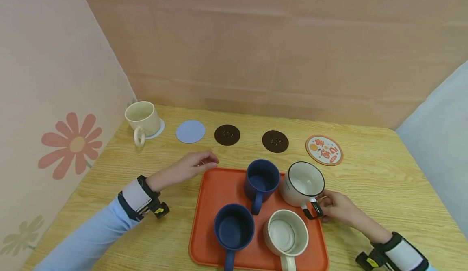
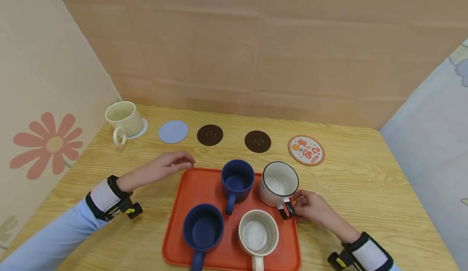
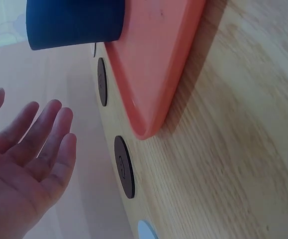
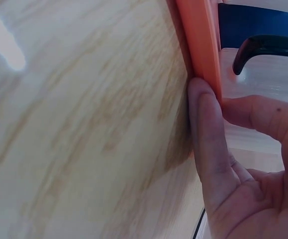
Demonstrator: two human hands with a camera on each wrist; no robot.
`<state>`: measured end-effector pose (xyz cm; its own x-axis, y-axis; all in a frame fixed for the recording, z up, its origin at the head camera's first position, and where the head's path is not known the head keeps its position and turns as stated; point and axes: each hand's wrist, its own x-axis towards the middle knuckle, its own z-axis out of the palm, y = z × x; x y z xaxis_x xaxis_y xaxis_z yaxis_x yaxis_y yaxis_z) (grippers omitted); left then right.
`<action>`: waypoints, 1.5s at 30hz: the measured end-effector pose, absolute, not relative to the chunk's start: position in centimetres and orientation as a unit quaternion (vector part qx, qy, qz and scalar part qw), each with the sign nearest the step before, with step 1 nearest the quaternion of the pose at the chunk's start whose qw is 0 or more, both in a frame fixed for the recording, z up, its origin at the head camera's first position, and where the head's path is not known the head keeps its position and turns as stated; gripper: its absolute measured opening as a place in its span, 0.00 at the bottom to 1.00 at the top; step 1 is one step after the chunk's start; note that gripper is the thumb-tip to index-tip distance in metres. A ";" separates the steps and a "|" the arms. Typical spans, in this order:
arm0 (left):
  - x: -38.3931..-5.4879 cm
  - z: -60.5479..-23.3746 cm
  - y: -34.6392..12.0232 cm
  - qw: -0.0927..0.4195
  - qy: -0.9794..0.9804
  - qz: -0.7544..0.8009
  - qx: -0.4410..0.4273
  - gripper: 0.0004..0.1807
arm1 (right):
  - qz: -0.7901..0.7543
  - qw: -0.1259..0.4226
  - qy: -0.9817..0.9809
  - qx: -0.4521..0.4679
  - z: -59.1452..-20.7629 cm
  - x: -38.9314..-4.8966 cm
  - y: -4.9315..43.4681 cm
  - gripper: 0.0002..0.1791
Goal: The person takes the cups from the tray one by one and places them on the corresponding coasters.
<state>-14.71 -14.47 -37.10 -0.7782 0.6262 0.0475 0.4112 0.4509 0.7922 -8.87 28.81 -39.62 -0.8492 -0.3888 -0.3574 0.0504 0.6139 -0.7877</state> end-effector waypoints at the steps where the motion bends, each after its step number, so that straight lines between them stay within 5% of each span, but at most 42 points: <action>1: -14.7 -37.1 -14.4 0.131 0.842 0.421 0.310 0.14 | -0.428 0.256 0.861 -0.098 -39.6 -8.9 28.8 0.18; 22: -14.7 -36.8 -11.5 0.161 0.824 0.388 0.381 0.14 | -0.422 0.249 0.867 -0.087 -39.9 -9.0 28.9 0.18; 45: -13.3 -38.5 -9.3 0.259 0.766 0.450 0.379 0.13 | -0.422 0.246 0.868 -0.095 -39.8 -8.8 28.8 0.18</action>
